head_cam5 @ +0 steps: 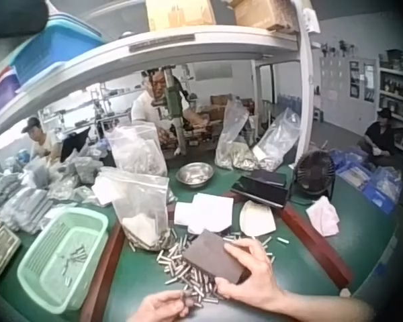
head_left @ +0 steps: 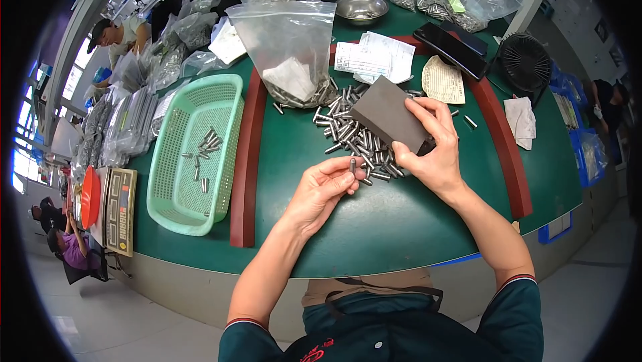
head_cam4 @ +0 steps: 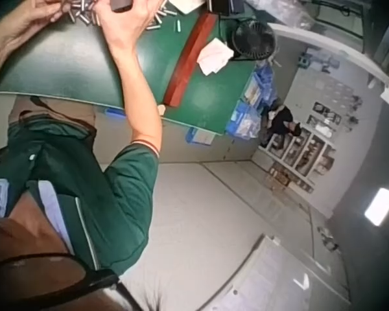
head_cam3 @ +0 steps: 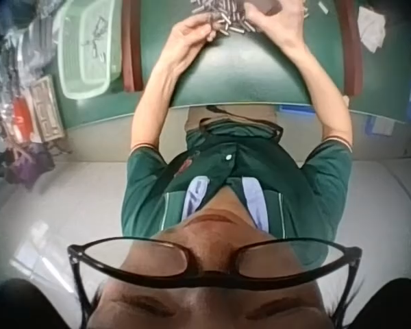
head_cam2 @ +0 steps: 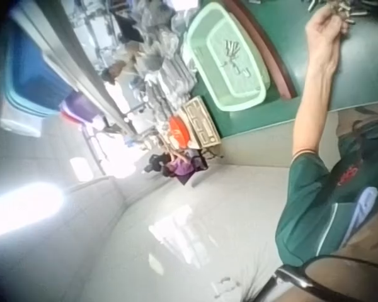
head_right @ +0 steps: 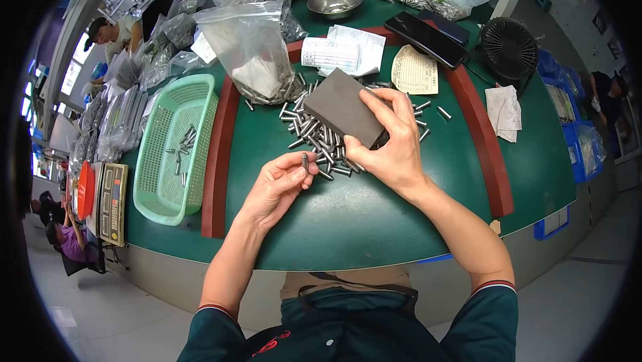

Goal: The recorder is manually sanding small metal cylinders using a handheld sanding block on a workbench.

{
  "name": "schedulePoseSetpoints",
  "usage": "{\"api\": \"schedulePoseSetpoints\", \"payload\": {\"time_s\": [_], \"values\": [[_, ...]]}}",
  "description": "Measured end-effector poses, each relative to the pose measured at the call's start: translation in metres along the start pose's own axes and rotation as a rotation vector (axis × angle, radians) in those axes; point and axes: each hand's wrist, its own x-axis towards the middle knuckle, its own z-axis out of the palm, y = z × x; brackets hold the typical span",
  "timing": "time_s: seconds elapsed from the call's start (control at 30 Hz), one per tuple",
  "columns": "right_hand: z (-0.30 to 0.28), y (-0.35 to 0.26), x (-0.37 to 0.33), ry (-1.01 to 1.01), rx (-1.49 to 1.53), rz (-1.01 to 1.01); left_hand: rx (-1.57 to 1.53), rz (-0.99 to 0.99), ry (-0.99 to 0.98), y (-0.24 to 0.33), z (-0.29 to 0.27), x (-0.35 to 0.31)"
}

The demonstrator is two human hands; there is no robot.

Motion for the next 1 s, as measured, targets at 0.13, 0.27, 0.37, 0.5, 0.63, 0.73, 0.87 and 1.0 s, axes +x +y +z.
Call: {"api": "schedulePoseSetpoints", "payload": {"time_s": [0.13,0.27,0.37,0.5,0.63,0.73,0.87,1.0], "values": [[0.0,0.0,0.001,-0.011,0.038,0.038,0.003,0.001,0.06,0.0,0.002,0.0],[0.004,-0.009,-0.005,-0.066,0.067,-0.019,-0.009,-0.011,0.088,-0.001,0.001,-0.002],[0.009,-0.025,-0.014,-0.119,0.148,-0.174,-0.028,0.033,0.02,-0.004,-0.004,-0.001],[0.014,-0.024,-0.014,-0.121,0.176,-0.168,-0.042,-0.053,-0.008,-0.004,0.0,-0.001],[0.008,-0.015,-0.008,-0.022,0.083,-0.183,-0.063,-0.064,0.079,-0.002,0.002,-0.006],[0.01,-0.038,-0.019,-0.156,0.213,-0.295,-0.034,-0.061,0.024,-0.002,0.002,-0.003],[0.006,-0.003,-0.002,0.012,0.015,-0.096,-0.071,-0.076,0.05,0.0,0.005,-0.003],[0.005,-0.036,-0.018,-0.182,0.203,-0.309,-0.084,-0.009,-0.022,-0.007,0.007,0.002]]}}
